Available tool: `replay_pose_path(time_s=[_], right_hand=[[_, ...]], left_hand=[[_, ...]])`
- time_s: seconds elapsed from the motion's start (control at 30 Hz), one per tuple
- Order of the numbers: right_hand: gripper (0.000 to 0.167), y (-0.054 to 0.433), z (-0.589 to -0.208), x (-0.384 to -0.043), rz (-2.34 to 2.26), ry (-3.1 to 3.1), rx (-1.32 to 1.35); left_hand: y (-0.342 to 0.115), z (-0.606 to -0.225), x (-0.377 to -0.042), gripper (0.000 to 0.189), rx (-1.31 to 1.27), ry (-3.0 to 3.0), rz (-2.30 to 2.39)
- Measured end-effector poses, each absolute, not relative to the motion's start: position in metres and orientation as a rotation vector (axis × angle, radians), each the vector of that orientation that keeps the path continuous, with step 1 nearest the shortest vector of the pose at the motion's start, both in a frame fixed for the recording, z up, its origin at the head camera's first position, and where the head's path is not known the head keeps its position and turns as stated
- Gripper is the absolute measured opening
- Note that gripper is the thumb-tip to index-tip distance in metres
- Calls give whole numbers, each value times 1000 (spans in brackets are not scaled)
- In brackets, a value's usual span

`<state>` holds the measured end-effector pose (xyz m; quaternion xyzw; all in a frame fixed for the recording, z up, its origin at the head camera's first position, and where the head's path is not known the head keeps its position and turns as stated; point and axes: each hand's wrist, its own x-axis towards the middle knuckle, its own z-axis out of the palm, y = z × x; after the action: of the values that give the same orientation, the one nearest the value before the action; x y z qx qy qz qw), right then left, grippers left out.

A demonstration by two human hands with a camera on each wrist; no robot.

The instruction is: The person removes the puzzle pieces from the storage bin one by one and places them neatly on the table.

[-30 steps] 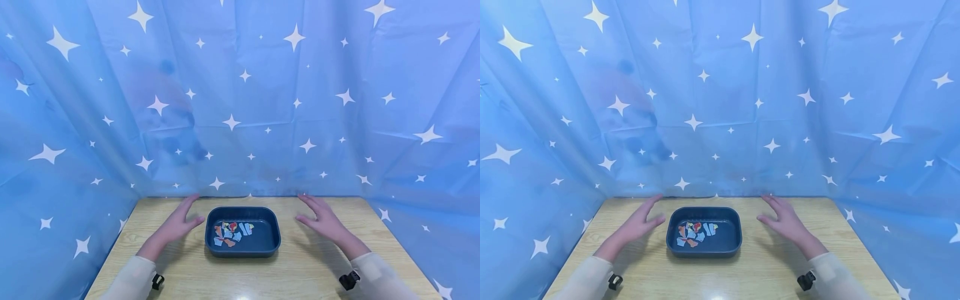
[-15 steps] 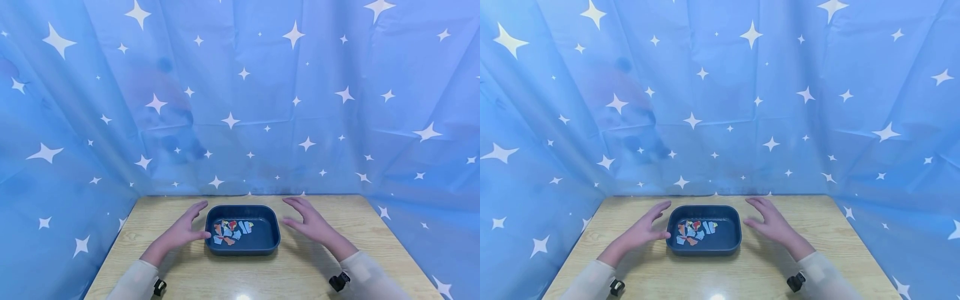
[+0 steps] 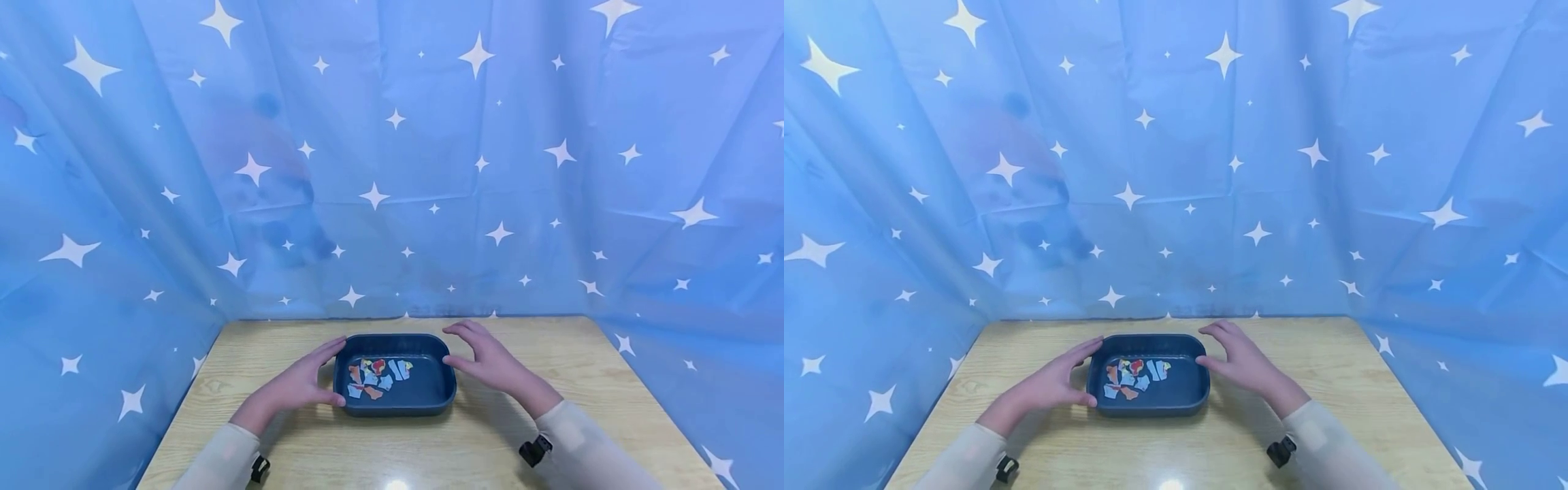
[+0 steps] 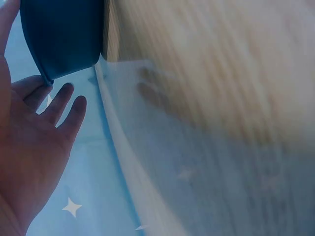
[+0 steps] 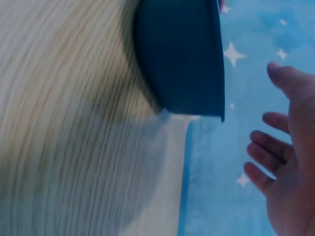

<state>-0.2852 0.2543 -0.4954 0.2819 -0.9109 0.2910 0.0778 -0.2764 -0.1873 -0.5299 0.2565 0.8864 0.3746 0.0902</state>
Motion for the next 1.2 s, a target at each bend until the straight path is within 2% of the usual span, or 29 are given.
replay_pose_path(time_s=[0.17, 0.57, 1.2], right_hand=[[49, 236, -492, -289, 831, -2765, 906], [52, 194, -501, -301, 689, -2976, 1065], [54, 153, -515, -309, 319, -3094, 973]], left_hand=[[-188, -526, -276, 121, 790, 2645, 1074], [-188, -527, -279, 123, 764, 2625, 1054], [-190, -527, -280, 121, 759, 2613, 1075]])
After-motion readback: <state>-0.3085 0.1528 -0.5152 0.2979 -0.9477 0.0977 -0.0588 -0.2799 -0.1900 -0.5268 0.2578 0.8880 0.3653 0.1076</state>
